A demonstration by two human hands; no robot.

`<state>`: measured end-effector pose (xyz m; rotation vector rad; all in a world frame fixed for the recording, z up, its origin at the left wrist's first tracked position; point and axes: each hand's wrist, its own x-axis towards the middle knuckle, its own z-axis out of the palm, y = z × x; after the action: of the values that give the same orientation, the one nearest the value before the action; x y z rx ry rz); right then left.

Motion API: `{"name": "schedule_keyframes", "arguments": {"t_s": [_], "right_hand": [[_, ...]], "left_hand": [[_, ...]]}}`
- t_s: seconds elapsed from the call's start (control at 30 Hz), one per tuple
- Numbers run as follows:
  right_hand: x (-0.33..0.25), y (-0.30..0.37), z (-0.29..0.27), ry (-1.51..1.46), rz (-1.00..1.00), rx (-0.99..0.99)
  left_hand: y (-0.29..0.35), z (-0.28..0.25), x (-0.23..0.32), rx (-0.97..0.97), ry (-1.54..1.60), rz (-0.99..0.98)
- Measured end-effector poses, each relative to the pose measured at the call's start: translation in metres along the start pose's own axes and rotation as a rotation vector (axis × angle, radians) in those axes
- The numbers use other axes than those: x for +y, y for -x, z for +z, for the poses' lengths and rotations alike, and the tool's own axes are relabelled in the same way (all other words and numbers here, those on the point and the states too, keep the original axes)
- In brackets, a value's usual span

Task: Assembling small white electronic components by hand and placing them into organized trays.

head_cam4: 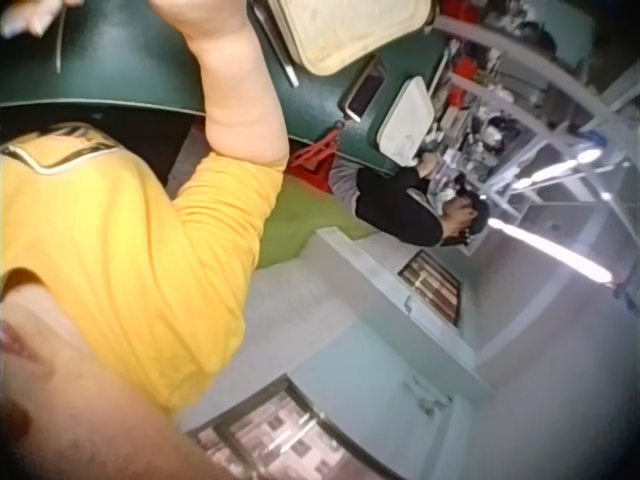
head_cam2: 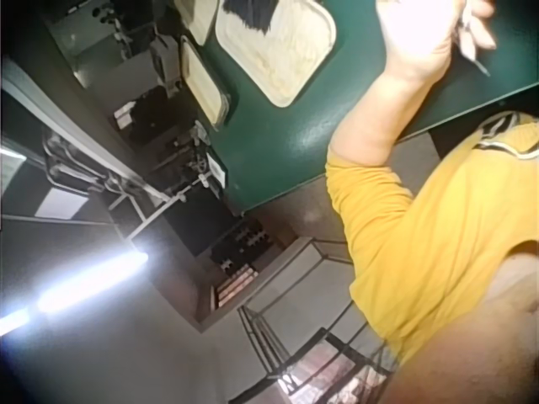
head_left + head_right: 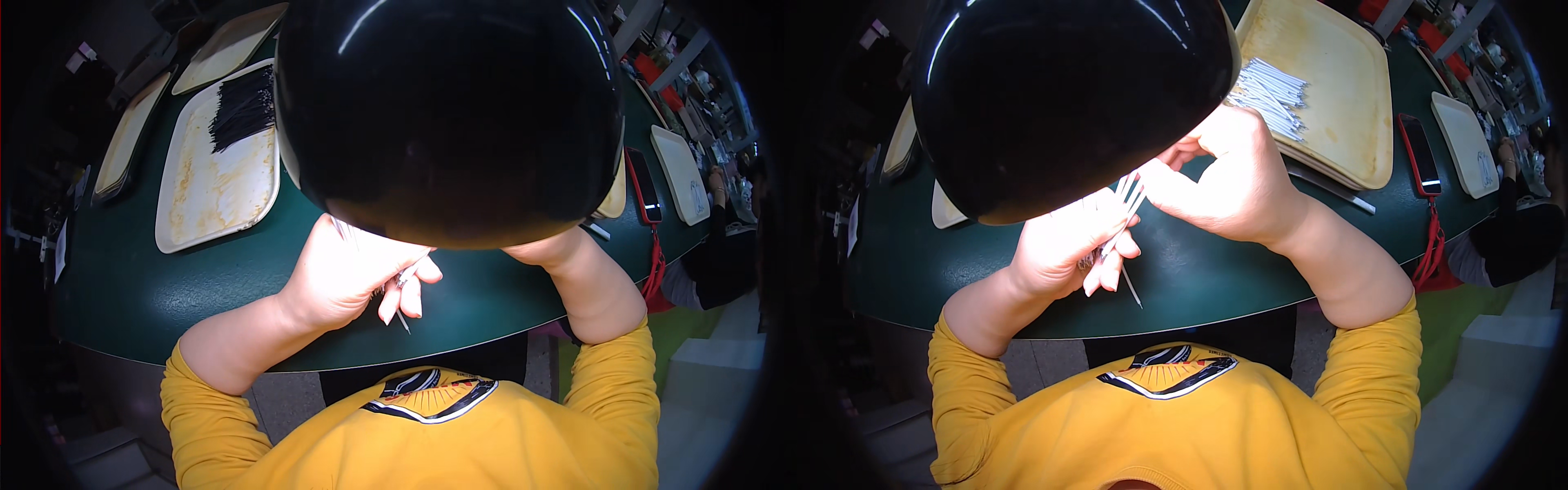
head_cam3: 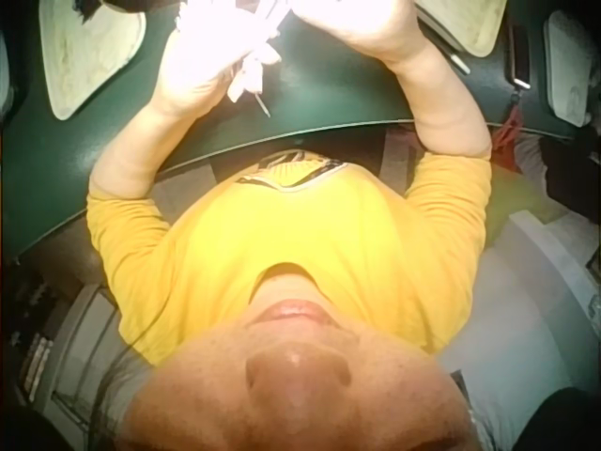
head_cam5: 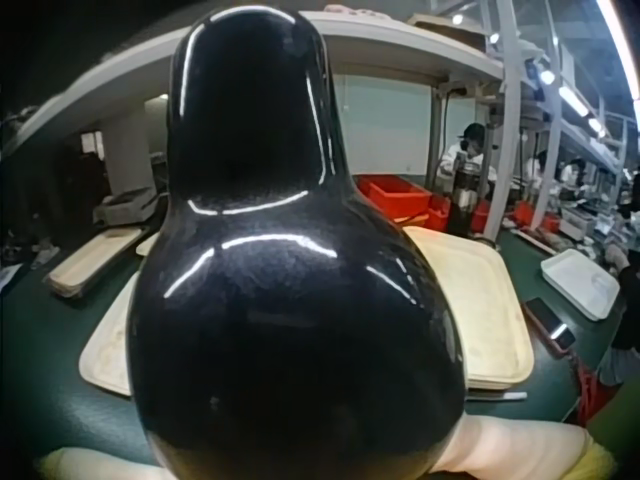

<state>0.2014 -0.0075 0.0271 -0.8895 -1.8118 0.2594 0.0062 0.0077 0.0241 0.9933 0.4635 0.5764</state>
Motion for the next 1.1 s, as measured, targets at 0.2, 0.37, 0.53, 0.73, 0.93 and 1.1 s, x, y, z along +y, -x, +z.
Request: {"name": "schedule_keyframes", "arguments": {"t_s": [0.2, 0.37, 0.53, 0.73, 0.93, 1.1], "right_hand": [[0.001, -0.002, 0.010, -0.098, 0.042, 0.021], [0.004, -0.012, 0.005, -0.710, 0.520, -0.202], [-0.011, -0.013, 0.000, -0.757, 0.666, -0.385], [-0.027, -0.012, 0.017, -0.656, 0.666, -0.066], [0.000, 0.003, 0.000, -0.916, 0.483, -0.329], [0.008, 0.006, 0.002, -0.982, 0.629, -0.322]], "left_hand": [[0.002, -0.004, 0.000, 0.023, 0.019, -0.005], [0.005, -0.010, -0.004, 0.035, 0.051, 0.040], [0.000, -0.006, -0.008, 0.024, 0.133, 0.068], [-0.004, -0.007, -0.014, 0.084, 0.016, 0.112], [-0.002, 0.002, -0.011, 0.062, 0.068, 0.025], [0.001, 0.004, -0.011, 0.046, 0.055, 0.023]]}}
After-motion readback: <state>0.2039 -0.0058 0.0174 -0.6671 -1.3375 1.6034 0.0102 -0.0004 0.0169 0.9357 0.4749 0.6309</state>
